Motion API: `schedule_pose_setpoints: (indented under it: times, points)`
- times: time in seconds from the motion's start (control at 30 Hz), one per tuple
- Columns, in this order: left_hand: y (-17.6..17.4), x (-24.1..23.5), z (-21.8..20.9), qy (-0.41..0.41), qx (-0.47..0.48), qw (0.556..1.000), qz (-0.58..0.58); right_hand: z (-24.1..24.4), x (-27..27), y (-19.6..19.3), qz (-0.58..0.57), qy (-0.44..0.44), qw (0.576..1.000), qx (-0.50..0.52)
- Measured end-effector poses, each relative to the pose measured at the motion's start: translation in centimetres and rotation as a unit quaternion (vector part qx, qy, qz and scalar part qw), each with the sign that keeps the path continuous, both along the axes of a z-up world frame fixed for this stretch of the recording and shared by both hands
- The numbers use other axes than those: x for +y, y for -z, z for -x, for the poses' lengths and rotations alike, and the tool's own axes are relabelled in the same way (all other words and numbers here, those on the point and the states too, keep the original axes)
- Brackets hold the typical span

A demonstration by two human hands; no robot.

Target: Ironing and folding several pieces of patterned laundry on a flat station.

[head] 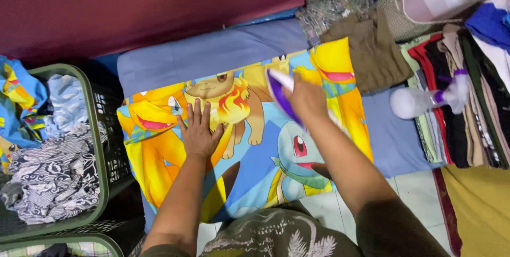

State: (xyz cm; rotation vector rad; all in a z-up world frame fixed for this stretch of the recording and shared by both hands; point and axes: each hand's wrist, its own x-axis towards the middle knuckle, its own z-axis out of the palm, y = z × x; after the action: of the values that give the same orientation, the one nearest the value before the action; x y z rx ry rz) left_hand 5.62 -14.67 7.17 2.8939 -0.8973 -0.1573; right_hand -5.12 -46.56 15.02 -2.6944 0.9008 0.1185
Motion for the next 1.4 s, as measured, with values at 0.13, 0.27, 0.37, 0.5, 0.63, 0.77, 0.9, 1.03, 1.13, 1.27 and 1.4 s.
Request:
schedule_pose_setpoints:
  times: [0.13,0.27,0.37,0.5,0.63,0.77,0.9,1.03,1.13,1.27,1.4]
  points:
    - [-0.5,-0.1,0.2,-0.005,0.006,1.0,0.0,7.7,2.2,-2.0,-0.073,0.002,0.995,0.06]
    - [0.4,0.1,0.1,0.002,0.002,1.0,-0.004,15.3,-2.6,-4.6,-0.095,0.09,0.989,0.068]
    - [0.6,0.2,0.0,0.008,0.007,1.0,-0.008,20.8,-6.6,-5.5,-0.015,0.18,0.981,0.065]
    - [0.8,0.2,-0.6,0.008,0.025,1.0,0.002,25.0,-11.1,-3.9,0.033,0.209,0.973,0.089]
    - [0.4,-0.3,-1.7,0.004,0.044,0.999,0.002,25.2,-13.5,-1.8,0.055,0.179,0.977,0.106]
    - [1.0,-0.9,-3.5,-0.002,0.033,0.999,-0.005,22.0,-13.7,-2.4,0.012,0.152,0.985,0.083]
    - [2.2,-0.8,-7.8,0.002,-0.034,0.999,0.001,20.3,-15.2,-1.3,0.039,0.093,0.989,0.11]
    - [2.7,0.0,-12.2,-0.024,-0.042,0.999,-0.02,15.0,-13.9,-1.0,0.128,-0.037,0.984,-0.115]
    - [-3.3,-1.3,-11.8,-0.048,0.028,0.99,-0.133,6.6,-13.4,-0.1,0.102,-0.16,0.973,-0.129]
    - [-2.0,0.0,-12.5,-0.035,0.016,0.991,-0.125,-1.6,-14.8,4.2,0.14,-0.24,0.941,-0.192]
    - [-0.6,2.9,-11.9,0.027,-0.034,0.997,-0.069,-4.2,-13.8,4.8,0.131,-0.292,0.944,-0.084]
